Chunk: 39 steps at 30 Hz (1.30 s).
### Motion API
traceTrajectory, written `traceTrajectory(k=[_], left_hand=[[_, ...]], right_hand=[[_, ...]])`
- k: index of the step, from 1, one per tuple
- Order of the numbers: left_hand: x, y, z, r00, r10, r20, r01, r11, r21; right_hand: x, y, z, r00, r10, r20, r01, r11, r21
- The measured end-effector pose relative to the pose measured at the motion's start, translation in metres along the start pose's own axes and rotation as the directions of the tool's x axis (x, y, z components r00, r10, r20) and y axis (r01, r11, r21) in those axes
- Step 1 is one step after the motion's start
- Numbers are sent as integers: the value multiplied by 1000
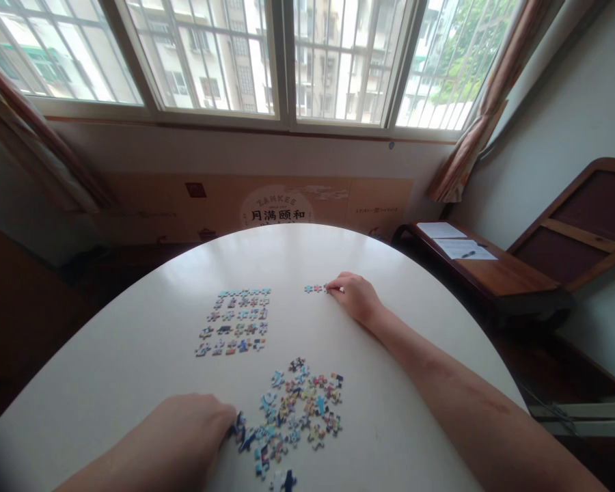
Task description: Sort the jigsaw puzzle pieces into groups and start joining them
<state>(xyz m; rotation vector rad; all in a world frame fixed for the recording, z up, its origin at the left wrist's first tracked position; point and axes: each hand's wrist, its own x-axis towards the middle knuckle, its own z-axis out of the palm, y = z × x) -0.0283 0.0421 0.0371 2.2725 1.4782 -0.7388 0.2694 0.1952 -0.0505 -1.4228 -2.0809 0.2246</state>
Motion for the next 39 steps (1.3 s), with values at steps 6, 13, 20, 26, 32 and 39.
traceTrajectory(k=[6, 13, 20, 26, 32, 39], left_hand=[[-3, 4, -10, 999, 2, 35, -2, 1000, 4], [-3, 5, -14, 998, 24, 63, -24, 1000, 11], [-3, 5, -15, 998, 19, 58, -18, 1000, -4], [-4, 5, -13, 1000, 15, 27, -15, 1000, -6], [-4, 5, -11, 1000, 18, 13, -18, 1000, 7], [-4, 2, -8, 1000, 19, 9, -20, 1000, 11]], right_hand=[[0, 2, 0, 1000, 3, -7, -3, 999, 38], [-2, -26, -19, 959, -141, 245, 81, 968, 238], [-13, -74, -19, 692, -465, 552, 140, 837, 529], [-12, -73, -22, 673, -438, 596, 210, 885, 415], [-1, -21, -50, 856, -225, 466, 235, 971, 37], [0, 35, -53, 973, -79, 215, 114, 981, -157]])
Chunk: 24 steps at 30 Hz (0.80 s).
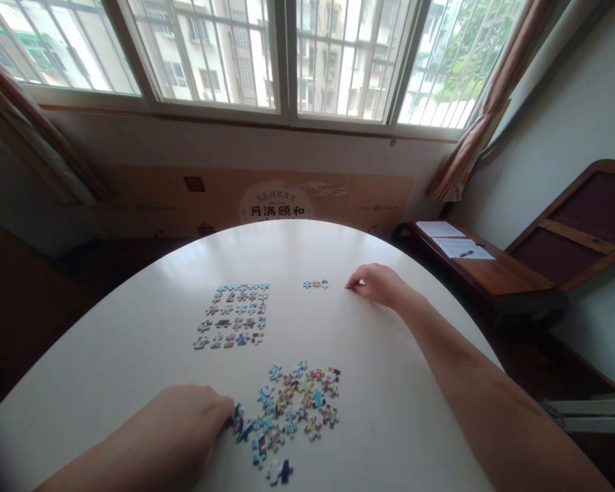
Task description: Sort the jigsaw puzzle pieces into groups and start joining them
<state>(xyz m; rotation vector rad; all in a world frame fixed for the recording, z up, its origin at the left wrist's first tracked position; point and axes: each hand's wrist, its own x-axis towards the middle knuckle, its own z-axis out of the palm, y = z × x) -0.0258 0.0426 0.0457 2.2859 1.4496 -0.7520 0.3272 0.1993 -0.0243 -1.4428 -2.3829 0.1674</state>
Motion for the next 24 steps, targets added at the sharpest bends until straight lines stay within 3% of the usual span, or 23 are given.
traceTrajectory(k=[11, 16, 24], left_hand=[[0, 2, -3, 1000, 0, 5, 0, 1000, 0], [0, 4, -8, 997, 3, 73, -3, 1000, 0], [1, 1, 0, 1000, 2, -1, -2, 1000, -1]], right_hand=[[2, -17, 26, 990, -9, -141, 14, 999, 34], [5, -18, 32, 984, -23, -175, 38, 996, 82], [8, -17, 36, 981, -44, -189, 66, 992, 112]])
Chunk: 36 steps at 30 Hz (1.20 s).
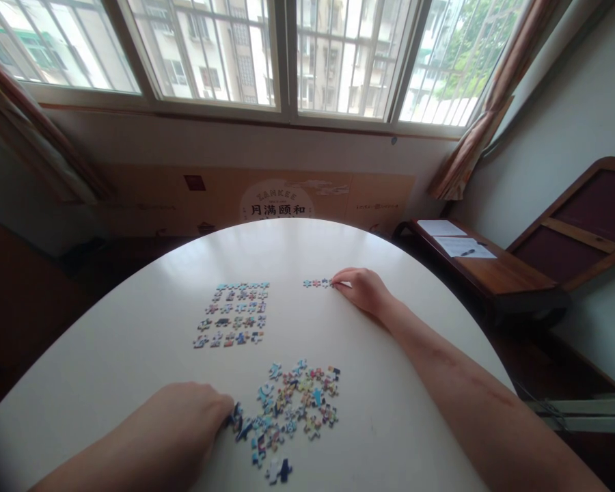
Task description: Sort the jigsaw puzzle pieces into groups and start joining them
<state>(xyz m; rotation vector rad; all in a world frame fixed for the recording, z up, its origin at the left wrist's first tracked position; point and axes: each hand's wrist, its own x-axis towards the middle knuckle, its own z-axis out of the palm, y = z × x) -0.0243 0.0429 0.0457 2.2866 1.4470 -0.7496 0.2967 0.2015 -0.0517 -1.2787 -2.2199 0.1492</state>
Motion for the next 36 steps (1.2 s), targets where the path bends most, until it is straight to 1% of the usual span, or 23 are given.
traceTrajectory(k=[3, 6, 9, 12, 13, 14, 15, 16, 17, 18, 20, 21, 22, 24, 27, 30, 33, 35, 36], left_hand=[[2, -2, 2, 1000, 10, -8, -10, 1000, -6], [2, -4, 2, 999, 37, 12, -37, 999, -5], [1, -4, 1, 998, 55, 22, -55, 998, -4], [1, -4, 1, 999, 53, 8, -53, 999, -6], [1, -4, 2, 999, 53, 4, -53, 999, -3], [1, -4, 2, 998, 55, -1, -55, 998, 0], [1, -3, 3, 999, 54, -9, -54, 999, 4], [1, -3, 3, 999, 50, -19, -50, 999, 6], [1, -3, 4, 998, 48, -27, -48, 999, 6], [1, -3, 4, 998, 47, -33, -47, 999, 6], [2, -3, 3, 998, 50, -27, -50, 999, 7], [2, -4, 3, 998, 54, -19, -53, 999, 9], [2, -4, 2, 998, 58, -8, -58, 998, 11], [2, -4, 1, 998, 59, 7, -60, 998, 15], [2, -4, 0, 998, 63, 16, -63, 998, 21], [1, -4, 1, 998, 69, 5, -69, 997, 30], [1, -4, 2, 997, 76, 4, -76, 997, 32], [2, -3, 2, 997, 78, 3, -78, 997, 27], [2, -3, 1, 997, 78, 2, -78, 997, 24]], right_hand=[[-1, 1, 0, 1000, 1, -1, -1, 1000, 9], [-2, 3, -1, 1000, 6, -6, -6, 1000, 23], [-2, -1, -7, 999, 15, -35, -14, 999, 33], [2, -20, -17, 998, 8, -57, -4, 997, 71], [4, -31, -20, 999, -9, -40, 14, 993, 121], [5, -43, -23, 998, -55, 24, 49, 979, 200], [6, -56, -26, 985, -118, 129, 78, 956, 284], [6, -69, -28, 942, -201, 269, 96, 930, 355], [6, -82, -28, 887, -272, 374, 109, 909, 402], [5, -93, -29, 836, -319, 447, 117, 898, 424], [2, -110, -27, 757, -354, 549, 108, 897, 429], [1, -115, -26, 733, -357, 579, 103, 900, 424], [-1, -118, -25, 717, -356, 599, 98, 903, 419], [-3, -121, -22, 704, -354, 616, 94, 906, 413], [-3, -120, -22, 706, -345, 618, 108, 915, 388], [-1, -113, -26, 735, -307, 605, 146, 942, 301], [2, -90, -34, 796, -218, 565, 154, 975, 160], [3, -66, -39, 839, -117, 532, 110, 993, 46], [3, -53, -41, 868, -51, 493, 72, 997, -24]])
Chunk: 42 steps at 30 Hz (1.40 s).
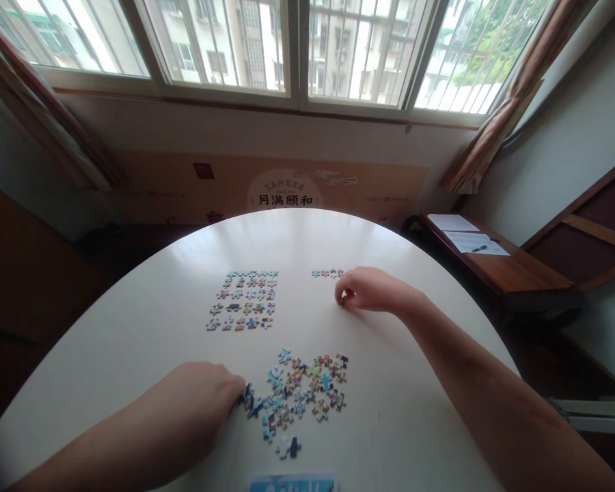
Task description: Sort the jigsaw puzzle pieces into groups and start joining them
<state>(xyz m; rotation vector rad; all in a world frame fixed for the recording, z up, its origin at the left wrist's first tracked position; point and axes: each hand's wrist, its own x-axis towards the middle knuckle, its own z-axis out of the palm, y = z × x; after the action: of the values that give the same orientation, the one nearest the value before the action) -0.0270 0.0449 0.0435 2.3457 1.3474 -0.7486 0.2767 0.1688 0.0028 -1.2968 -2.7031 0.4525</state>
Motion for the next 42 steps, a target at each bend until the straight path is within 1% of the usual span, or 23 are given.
traceTrajectory(k=[1, 2, 5, 8, 11, 14, 20, 25, 32, 36, 42], left_hand=[[0, 0, 0, 1000, -3, -1, 3, 1000, -1], [1, 0, 0, 1000, -10, 2, 10, 1000, -1], [2, 0, 0, 1000, -26, 8, 26, 1000, -3], [2, 0, 0, 999, -38, 19, 38, 999, 2], [2, -1, 0, 999, -44, 19, 44, 999, 0], [2, -1, 0, 999, -44, 6, 44, 999, -9], [4, -2, 3, 999, -39, -2, 39, 999, -3], [3, -3, 3, 999, -37, -16, 37, 999, -15], [2, 2, -4, 998, -56, 27, 56, 998, -3], [2, 1, -4, 998, -50, 46, 49, 999, 3], [3, -2, 2, 1000, -23, -2, 23, 1000, 12]], right_hand=[[-2, 13, 0, 993, 86, -77, -89, 995, -45], [-4, 26, 0, 981, 140, -135, -150, 986, -68], [-7, 54, 4, 933, 249, -260, -281, 955, -93], [-7, 68, 10, 870, 326, -369, -382, 920, -87], [-4, 72, 16, 822, 364, -437, -433, 899, -65], [0, 73, 20, 818, 357, -452, -413, 910, -29], [6, 76, 28, 855, 274, -440, -271, 960, 72], [11, 76, 33, 858, 238, -455, -203, 971, 127], [12, 76, 34, 858, 230, -459, -175, 972, 159], [13, 75, 34, 853, 236, -466, -176, 970, 168], [12, 71, 35, 837, 243, -490, -173, 967, 185]])
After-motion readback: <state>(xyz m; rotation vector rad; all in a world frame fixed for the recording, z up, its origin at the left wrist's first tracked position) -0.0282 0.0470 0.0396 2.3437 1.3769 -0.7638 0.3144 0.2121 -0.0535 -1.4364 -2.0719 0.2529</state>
